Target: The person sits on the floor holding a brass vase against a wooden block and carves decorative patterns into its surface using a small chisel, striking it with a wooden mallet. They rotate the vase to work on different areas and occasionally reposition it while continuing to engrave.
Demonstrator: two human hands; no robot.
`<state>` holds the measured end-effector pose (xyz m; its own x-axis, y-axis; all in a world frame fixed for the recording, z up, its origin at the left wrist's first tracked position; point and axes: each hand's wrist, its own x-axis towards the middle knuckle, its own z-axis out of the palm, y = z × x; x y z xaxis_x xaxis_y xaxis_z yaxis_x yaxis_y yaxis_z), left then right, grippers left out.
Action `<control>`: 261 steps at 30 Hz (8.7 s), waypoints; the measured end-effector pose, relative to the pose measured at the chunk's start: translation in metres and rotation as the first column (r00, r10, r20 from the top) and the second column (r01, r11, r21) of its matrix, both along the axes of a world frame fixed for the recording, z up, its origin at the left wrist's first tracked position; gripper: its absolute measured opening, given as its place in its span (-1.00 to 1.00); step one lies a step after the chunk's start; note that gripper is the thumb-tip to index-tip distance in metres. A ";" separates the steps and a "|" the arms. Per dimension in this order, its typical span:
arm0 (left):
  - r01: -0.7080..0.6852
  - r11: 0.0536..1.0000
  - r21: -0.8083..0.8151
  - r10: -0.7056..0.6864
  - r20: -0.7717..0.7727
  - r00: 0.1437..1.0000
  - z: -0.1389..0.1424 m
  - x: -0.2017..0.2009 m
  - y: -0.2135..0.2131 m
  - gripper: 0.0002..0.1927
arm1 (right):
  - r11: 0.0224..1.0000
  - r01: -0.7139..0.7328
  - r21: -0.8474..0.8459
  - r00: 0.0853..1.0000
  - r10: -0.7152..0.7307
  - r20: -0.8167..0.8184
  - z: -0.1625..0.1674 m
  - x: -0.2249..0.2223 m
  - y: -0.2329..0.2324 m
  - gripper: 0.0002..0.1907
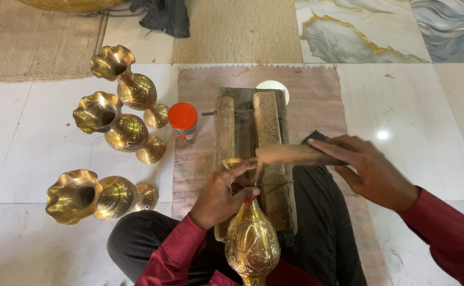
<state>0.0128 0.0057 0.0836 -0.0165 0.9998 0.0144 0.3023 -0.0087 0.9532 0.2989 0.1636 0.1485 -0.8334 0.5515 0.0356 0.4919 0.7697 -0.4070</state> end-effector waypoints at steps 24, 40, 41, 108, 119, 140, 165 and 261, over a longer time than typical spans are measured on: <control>0.141 0.990 -0.001 -0.140 0.157 0.978 -0.005 -0.008 0.011 -0.40 | 0.930 0.184 -0.318 0.931 -0.269 -0.248 -0.007 0.003 -0.005 -0.27; 0.204 0.979 -0.001 -0.200 0.202 0.959 -0.013 -0.013 0.014 -0.40 | 0.972 0.222 -0.075 0.966 -0.230 -0.115 -0.008 0.006 -0.010 -0.35; 0.206 0.978 0.003 -0.203 0.201 0.958 -0.013 -0.014 0.014 -0.41 | 0.983 0.169 0.066 0.979 -0.159 -0.126 -0.009 0.006 -0.009 -0.32; 0.037 0.961 -0.276 -0.047 -0.029 0.998 -0.007 0.003 0.014 -0.40 | 0.775 0.396 -0.493 0.908 -0.409 0.086 -0.036 0.016 -0.006 -0.29; 0.038 0.970 -0.241 -0.078 -0.160 0.984 0.004 0.008 0.016 -0.38 | 0.845 0.225 -0.484 0.945 -0.311 -0.103 -0.041 0.011 0.009 -0.24; 0.056 0.974 -0.217 -0.084 -0.117 0.990 0.011 0.010 0.020 -0.39 | 0.701 0.405 -0.587 0.890 -0.450 0.076 -0.050 0.020 0.001 -0.18; 0.113 0.984 -0.135 -0.123 -0.067 0.990 -0.002 0.005 0.022 -0.40 | 0.792 0.365 -0.490 0.916 -0.400 0.036 -0.038 0.018 -0.003 -0.28; 0.306 0.949 -0.073 -0.258 0.375 0.890 -0.040 -0.020 0.016 -0.49 | 0.972 0.219 -0.088 0.976 -0.216 0.036 -0.007 0.013 -0.001 -0.33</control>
